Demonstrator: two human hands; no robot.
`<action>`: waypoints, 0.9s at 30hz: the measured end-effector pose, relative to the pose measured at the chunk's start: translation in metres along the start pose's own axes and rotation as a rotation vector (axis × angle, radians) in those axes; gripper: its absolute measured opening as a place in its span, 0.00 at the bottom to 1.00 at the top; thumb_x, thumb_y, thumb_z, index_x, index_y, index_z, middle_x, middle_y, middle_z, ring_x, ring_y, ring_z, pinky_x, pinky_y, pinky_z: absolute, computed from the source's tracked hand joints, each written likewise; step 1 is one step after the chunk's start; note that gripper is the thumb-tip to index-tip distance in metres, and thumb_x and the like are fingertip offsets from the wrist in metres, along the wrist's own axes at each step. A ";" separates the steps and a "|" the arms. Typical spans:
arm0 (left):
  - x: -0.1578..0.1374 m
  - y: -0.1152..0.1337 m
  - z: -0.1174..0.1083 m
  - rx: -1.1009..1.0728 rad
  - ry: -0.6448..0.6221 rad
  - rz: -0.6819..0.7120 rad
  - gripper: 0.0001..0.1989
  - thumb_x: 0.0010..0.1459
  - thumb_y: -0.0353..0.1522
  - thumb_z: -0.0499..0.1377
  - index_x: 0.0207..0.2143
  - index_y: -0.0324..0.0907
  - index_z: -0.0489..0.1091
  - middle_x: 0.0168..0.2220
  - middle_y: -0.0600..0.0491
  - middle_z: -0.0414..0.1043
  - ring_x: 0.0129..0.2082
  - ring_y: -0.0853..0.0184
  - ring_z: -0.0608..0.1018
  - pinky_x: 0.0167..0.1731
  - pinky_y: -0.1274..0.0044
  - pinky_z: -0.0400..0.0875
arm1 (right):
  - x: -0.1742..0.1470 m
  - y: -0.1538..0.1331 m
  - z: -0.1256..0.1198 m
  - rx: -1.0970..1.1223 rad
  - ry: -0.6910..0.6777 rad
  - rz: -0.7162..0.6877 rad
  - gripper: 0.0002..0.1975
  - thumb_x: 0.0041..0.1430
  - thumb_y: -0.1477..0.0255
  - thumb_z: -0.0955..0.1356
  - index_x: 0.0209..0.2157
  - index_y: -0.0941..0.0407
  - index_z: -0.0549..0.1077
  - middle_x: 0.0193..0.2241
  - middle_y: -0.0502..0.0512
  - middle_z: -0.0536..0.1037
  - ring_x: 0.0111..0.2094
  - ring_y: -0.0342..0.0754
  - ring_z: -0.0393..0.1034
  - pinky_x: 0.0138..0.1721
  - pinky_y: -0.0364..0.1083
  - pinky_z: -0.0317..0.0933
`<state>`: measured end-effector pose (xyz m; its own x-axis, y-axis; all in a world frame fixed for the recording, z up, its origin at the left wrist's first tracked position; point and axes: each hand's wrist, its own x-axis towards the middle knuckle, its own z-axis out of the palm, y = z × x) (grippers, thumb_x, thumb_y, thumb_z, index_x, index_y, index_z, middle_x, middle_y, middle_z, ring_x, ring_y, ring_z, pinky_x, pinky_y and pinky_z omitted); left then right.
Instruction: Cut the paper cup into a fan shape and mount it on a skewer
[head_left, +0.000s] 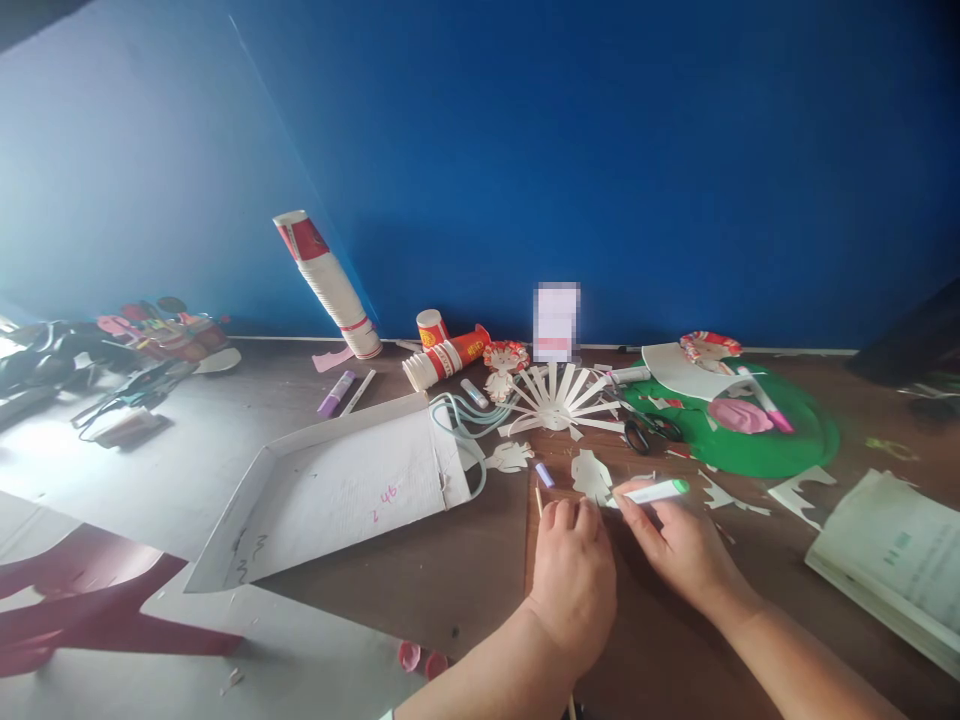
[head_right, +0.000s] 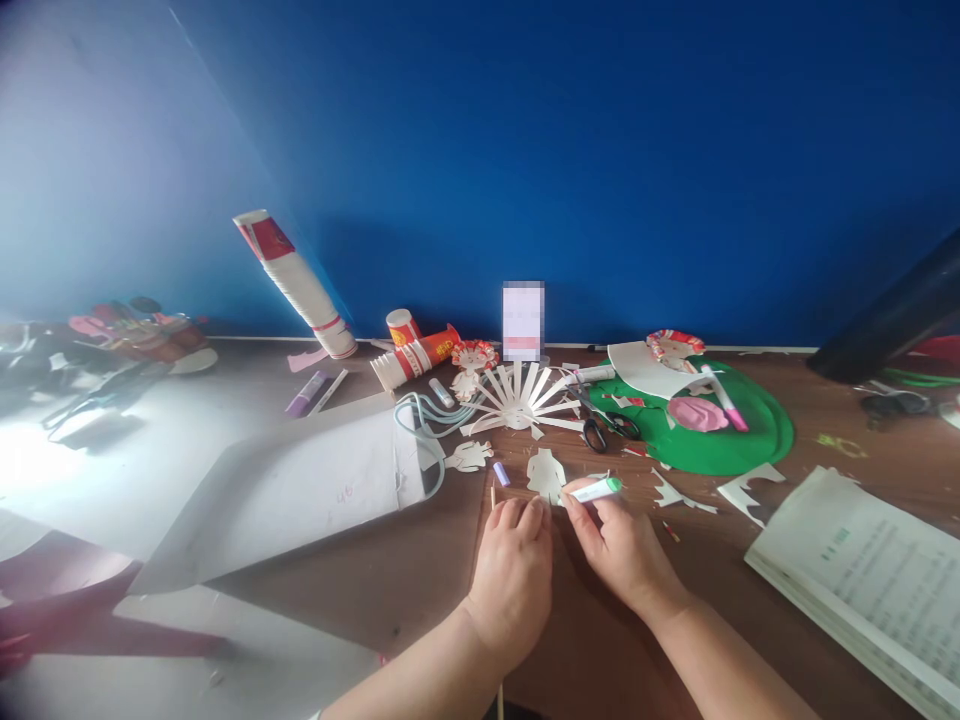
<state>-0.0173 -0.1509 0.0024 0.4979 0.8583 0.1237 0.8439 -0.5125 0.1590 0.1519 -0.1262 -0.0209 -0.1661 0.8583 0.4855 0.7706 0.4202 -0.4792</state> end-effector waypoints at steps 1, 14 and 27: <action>0.000 0.000 0.000 0.000 -0.002 0.003 0.18 0.61 0.27 0.49 0.51 0.32 0.69 0.44 0.44 0.69 0.43 0.59 0.69 0.49 0.66 0.66 | 0.000 0.000 0.000 0.001 0.004 -0.001 0.11 0.67 0.67 0.62 0.38 0.55 0.74 0.35 0.57 0.82 0.36 0.52 0.79 0.38 0.47 0.70; -0.001 -0.001 0.002 0.003 0.012 0.008 0.19 0.61 0.27 0.49 0.52 0.32 0.69 0.45 0.43 0.70 0.43 0.59 0.69 0.49 0.66 0.66 | 0.003 -0.005 -0.002 0.006 0.023 -0.026 0.10 0.66 0.68 0.62 0.36 0.55 0.74 0.33 0.57 0.82 0.36 0.51 0.79 0.37 0.45 0.70; -0.001 -0.001 0.003 -0.003 0.013 0.010 0.19 0.61 0.28 0.49 0.52 0.32 0.69 0.46 0.43 0.69 0.44 0.58 0.68 0.49 0.66 0.66 | 0.004 -0.005 -0.002 0.006 0.024 -0.029 0.10 0.66 0.68 0.62 0.37 0.55 0.74 0.33 0.56 0.82 0.36 0.51 0.79 0.36 0.45 0.70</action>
<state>-0.0176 -0.1511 -0.0007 0.5036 0.8529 0.1377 0.8383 -0.5209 0.1611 0.1488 -0.1250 -0.0154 -0.1731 0.8384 0.5168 0.7618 0.4465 -0.4693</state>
